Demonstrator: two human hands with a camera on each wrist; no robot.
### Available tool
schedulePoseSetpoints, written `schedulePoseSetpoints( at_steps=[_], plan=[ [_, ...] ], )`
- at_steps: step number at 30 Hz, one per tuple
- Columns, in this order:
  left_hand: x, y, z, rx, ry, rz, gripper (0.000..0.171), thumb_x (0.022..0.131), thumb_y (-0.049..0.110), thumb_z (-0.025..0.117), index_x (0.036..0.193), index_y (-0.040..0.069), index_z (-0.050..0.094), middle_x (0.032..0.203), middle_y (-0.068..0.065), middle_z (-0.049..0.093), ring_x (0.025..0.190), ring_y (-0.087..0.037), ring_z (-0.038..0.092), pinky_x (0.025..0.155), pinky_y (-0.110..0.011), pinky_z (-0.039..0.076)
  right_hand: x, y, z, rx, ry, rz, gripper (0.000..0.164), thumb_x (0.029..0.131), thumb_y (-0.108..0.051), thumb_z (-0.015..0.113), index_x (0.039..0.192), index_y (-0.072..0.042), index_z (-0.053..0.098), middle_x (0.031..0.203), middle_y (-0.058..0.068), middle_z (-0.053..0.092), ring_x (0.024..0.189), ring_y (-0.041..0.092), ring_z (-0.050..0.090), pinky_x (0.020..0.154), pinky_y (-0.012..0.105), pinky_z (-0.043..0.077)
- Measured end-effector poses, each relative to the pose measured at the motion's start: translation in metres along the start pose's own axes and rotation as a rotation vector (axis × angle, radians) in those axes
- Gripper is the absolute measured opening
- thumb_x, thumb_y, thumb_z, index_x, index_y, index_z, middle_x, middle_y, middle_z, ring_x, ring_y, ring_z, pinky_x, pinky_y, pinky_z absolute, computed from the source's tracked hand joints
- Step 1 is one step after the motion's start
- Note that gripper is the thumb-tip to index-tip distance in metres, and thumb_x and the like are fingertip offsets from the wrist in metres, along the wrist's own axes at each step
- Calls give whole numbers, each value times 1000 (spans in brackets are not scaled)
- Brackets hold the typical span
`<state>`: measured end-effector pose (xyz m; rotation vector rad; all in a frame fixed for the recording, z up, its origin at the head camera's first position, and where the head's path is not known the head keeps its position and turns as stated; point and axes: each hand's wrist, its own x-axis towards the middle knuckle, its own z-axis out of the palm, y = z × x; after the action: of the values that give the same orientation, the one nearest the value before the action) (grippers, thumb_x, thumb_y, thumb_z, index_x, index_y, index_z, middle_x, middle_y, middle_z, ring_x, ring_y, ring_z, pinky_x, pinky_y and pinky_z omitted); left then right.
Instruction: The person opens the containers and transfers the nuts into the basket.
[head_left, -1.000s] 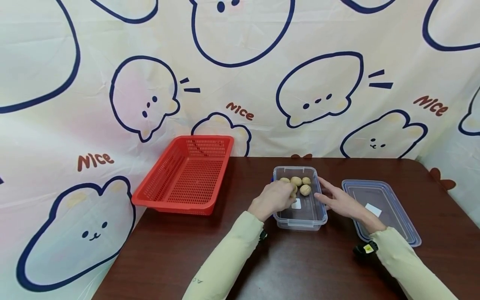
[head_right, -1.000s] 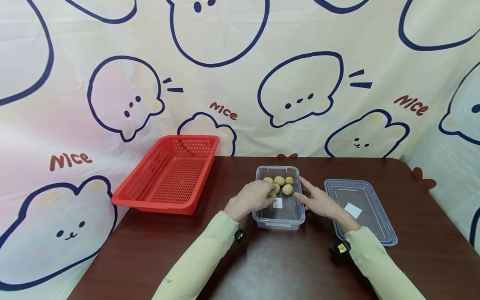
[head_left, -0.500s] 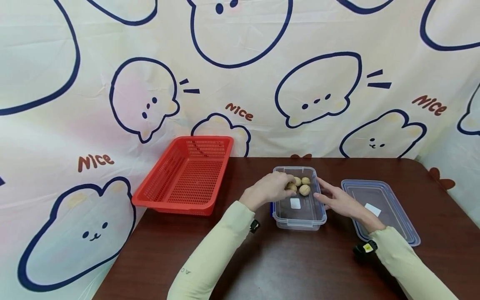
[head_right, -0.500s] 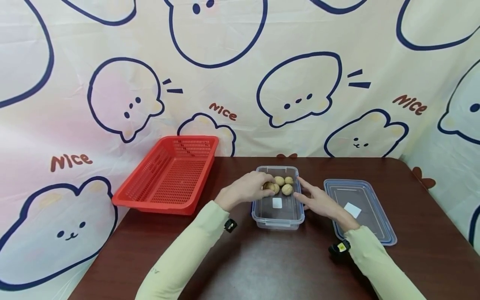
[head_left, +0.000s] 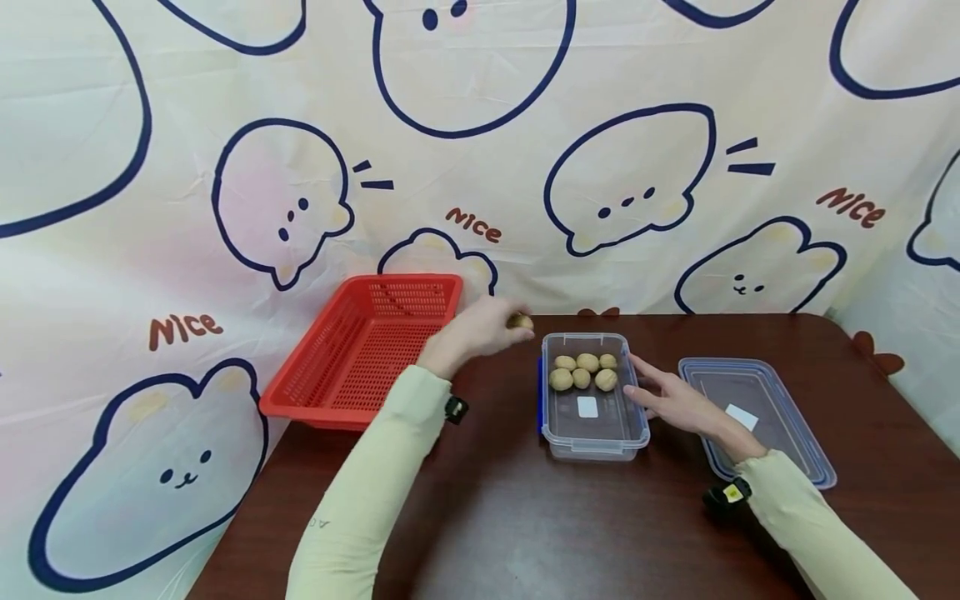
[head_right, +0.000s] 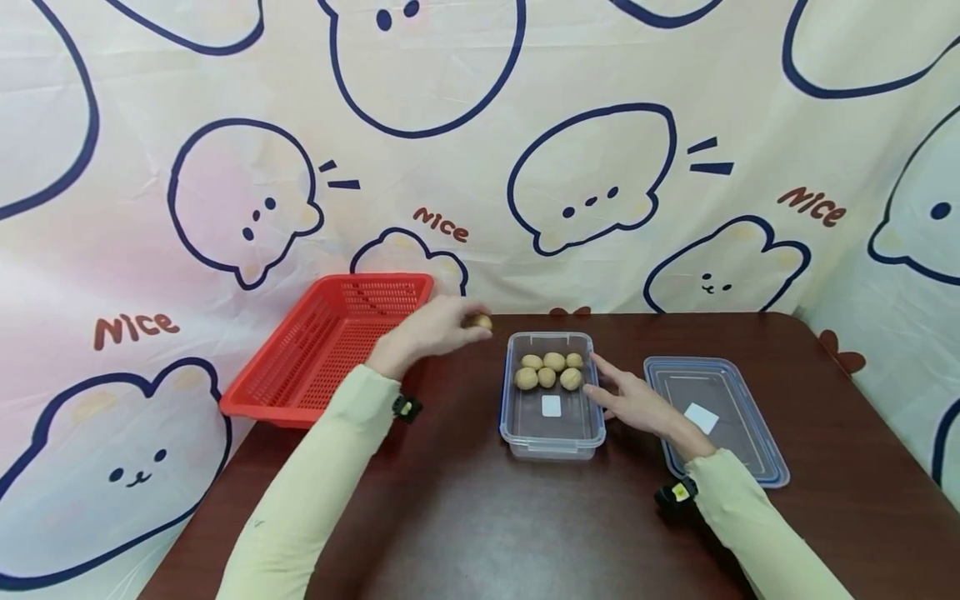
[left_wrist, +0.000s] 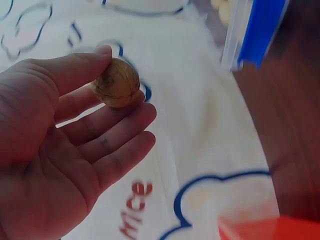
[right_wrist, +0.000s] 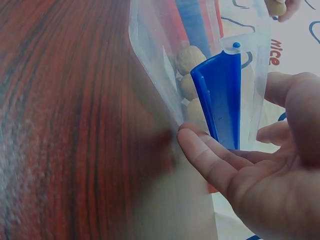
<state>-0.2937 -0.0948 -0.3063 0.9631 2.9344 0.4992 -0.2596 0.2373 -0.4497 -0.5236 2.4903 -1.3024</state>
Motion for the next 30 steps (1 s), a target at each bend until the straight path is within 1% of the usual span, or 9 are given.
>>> schedulePoseSetpoints(
  at_steps=[3, 6, 11, 12, 15, 20, 24, 27, 30],
  plan=[
    [-7, -18, -14, -41, 30, -57, 23, 94, 30, 65, 110, 14, 67, 90, -2, 62, 81, -18, 56, 70, -30, 46, 0, 0, -1, -1, -1, -1, 78, 100, -42, 52, 159, -13, 9, 152, 34, 29, 120, 42, 57, 79, 35, 59],
    [-12, -36, -23, -77, 37, -118, 20, 94, 31, 65, 107, 15, 65, 87, -3, 59, 78, -19, 55, 67, -30, 46, 0, -1, -2, 2, 1, 0, 78, 100, -42, 52, 159, -14, 10, 153, 33, 29, 119, 42, 58, 79, 35, 59],
    [-16, -66, -29, -97, 27, -206, 16, 95, 30, 63, 93, 14, 60, 81, -5, 56, 76, -20, 55, 68, -31, 44, 1, 0, -1, 0, -8, 4, 78, 100, -43, 52, 159, -14, 9, 153, 34, 28, 117, 40, 60, 80, 36, 59],
    [-16, -71, -30, -98, 27, -225, 16, 95, 29, 63, 92, 14, 59, 81, -5, 56, 77, -20, 55, 69, -31, 44, 1, 0, -1, 3, -6, 13, 78, 100, -43, 52, 159, -15, 9, 153, 33, 29, 117, 39, 60, 80, 35, 58],
    [-16, -83, -32, -110, 24, -289, 17, 95, 29, 63, 94, 13, 60, 85, -6, 58, 81, -21, 55, 71, -31, 44, 0, 2, -1, -4, -8, 4, 78, 100, -43, 52, 159, -13, 9, 153, 34, 28, 115, 38, 62, 79, 35, 59],
    [-17, -106, -28, -143, 29, -361, 19, 96, 30, 61, 99, 11, 62, 88, -8, 60, 83, -22, 56, 71, -32, 44, -2, 0, -1, -6, 4, 0, 77, 100, -41, 52, 158, -12, 10, 153, 34, 28, 113, 37, 63, 77, 35, 59],
    [-22, -125, -20, -158, 41, -450, 22, 96, 30, 59, 106, 11, 63, 95, -8, 62, 87, -23, 56, 73, -32, 44, -2, 0, -1, -1, -6, 7, 77, 101, -40, 52, 159, -13, 9, 154, 34, 25, 112, 36, 64, 78, 36, 59],
    [-25, -135, -14, -183, 35, -514, 25, 96, 30, 60, 111, 10, 63, 101, -9, 62, 91, -24, 55, 75, -34, 44, -2, 1, -1, 3, -6, 5, 76, 101, -38, 52, 159, -12, 9, 154, 35, 24, 112, 36, 64, 78, 36, 59],
    [-28, -144, -9, -192, 18, -569, 25, 97, 30, 59, 110, 9, 63, 99, -10, 60, 89, -25, 54, 74, -35, 42, -2, 1, -1, 11, -2, 8, 76, 101, -39, 52, 159, -13, 9, 153, 35, 26, 114, 37, 62, 77, 36, 59]
  ],
)
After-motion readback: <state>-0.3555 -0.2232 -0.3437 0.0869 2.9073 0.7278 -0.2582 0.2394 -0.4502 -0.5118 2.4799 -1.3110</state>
